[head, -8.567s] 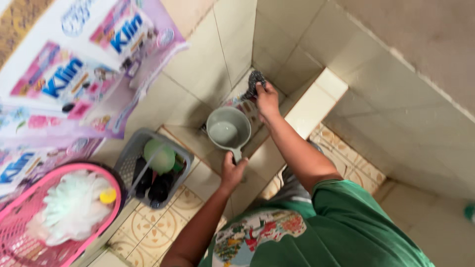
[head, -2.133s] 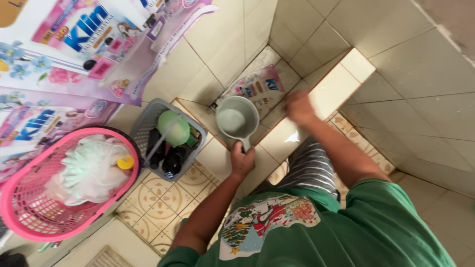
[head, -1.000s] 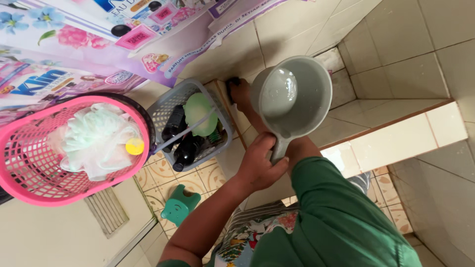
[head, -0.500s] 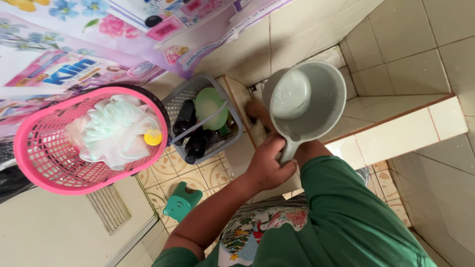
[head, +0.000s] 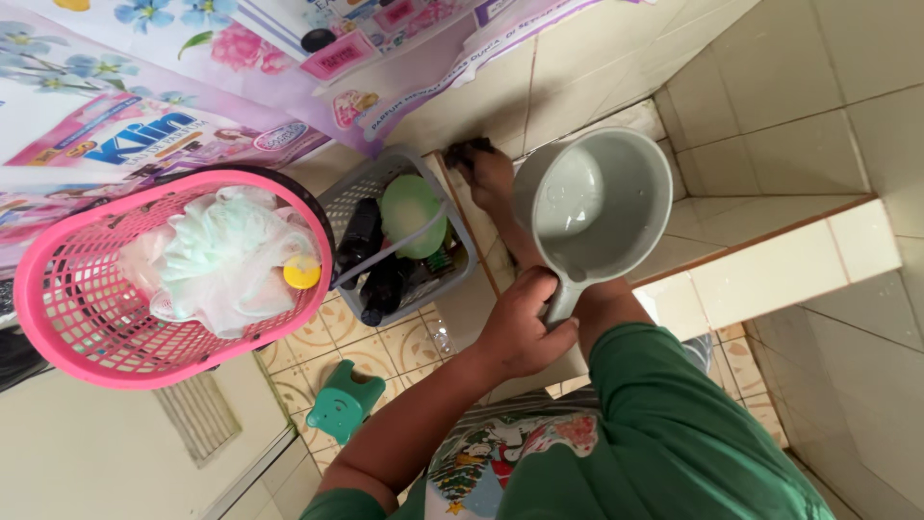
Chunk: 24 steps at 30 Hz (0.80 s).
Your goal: The person repeatedly scoops water from a bucket with a small pot and pours it onto a tiled ledge and floor while scrubbing with a steel wool pad. The person refills the pot from the bucket and continues scrubbing the same areas throughout the clip.
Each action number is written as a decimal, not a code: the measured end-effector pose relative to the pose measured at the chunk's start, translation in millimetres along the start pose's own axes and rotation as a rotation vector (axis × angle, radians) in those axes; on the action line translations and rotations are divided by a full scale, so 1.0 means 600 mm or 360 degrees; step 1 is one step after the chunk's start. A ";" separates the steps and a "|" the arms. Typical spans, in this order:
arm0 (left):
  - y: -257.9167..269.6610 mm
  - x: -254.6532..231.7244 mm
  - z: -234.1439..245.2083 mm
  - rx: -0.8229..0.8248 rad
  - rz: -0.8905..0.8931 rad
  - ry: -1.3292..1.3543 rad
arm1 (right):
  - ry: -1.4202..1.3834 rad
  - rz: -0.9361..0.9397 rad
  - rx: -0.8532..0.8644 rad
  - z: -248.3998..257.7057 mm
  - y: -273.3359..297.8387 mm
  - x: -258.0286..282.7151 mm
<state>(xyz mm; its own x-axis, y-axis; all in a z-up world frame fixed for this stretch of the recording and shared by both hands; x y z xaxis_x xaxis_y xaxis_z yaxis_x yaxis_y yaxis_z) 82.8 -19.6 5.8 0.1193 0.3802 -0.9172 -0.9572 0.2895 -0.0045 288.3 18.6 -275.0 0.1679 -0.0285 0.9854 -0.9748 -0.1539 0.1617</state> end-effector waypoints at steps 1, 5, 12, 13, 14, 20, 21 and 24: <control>0.001 0.001 0.003 0.0003 0.0007 -0.0013 | 0.0176 0.0157 -0.0071 -0.008 0.008 0.021; 0.005 -0.005 0.008 -0.0035 -0.0053 -0.0078 | 0.0592 0.0579 -0.0241 -0.013 0.043 0.098; -0.015 -0.011 -0.022 -0.0013 -0.0183 0.0053 | 0.1053 0.0547 -0.0151 0.025 0.037 0.136; -0.019 -0.014 -0.028 0.0005 -0.0215 0.0052 | 0.0985 0.0542 -0.0122 0.043 0.036 0.134; -0.020 -0.019 -0.033 0.0022 -0.0248 0.0043 | 0.0911 0.0683 -0.0217 0.067 0.034 0.144; -0.026 -0.012 -0.061 0.0146 -0.0076 0.0123 | 0.0659 0.0468 -0.0379 0.056 -0.019 0.033; -0.021 -0.011 -0.065 0.0127 -0.0075 0.0148 | 0.0567 0.0293 -0.0353 0.033 -0.016 -0.014; -0.030 -0.011 -0.064 0.0068 -0.0156 0.0141 | 0.0605 0.0028 -0.0255 0.045 -0.051 -0.092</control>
<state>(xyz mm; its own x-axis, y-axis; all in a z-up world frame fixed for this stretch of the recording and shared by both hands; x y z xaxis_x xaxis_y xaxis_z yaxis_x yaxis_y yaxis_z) 89.2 -61.3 -3.5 0.1861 0.2698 -0.9448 -0.9298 0.3592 -0.0806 312.6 -1.9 -335.9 0.1141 0.3417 0.9329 -0.9926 0.0002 0.1214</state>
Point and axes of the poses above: each hand's wrist, its own y-axis away from the middle knuckle, its own z-axis out of the back of the hand, x = y × z, the point moved 8 cm from there along -y, towards the middle knuckle, and after that the axes turned 4 degrees about -y, right-handed, at the moved point
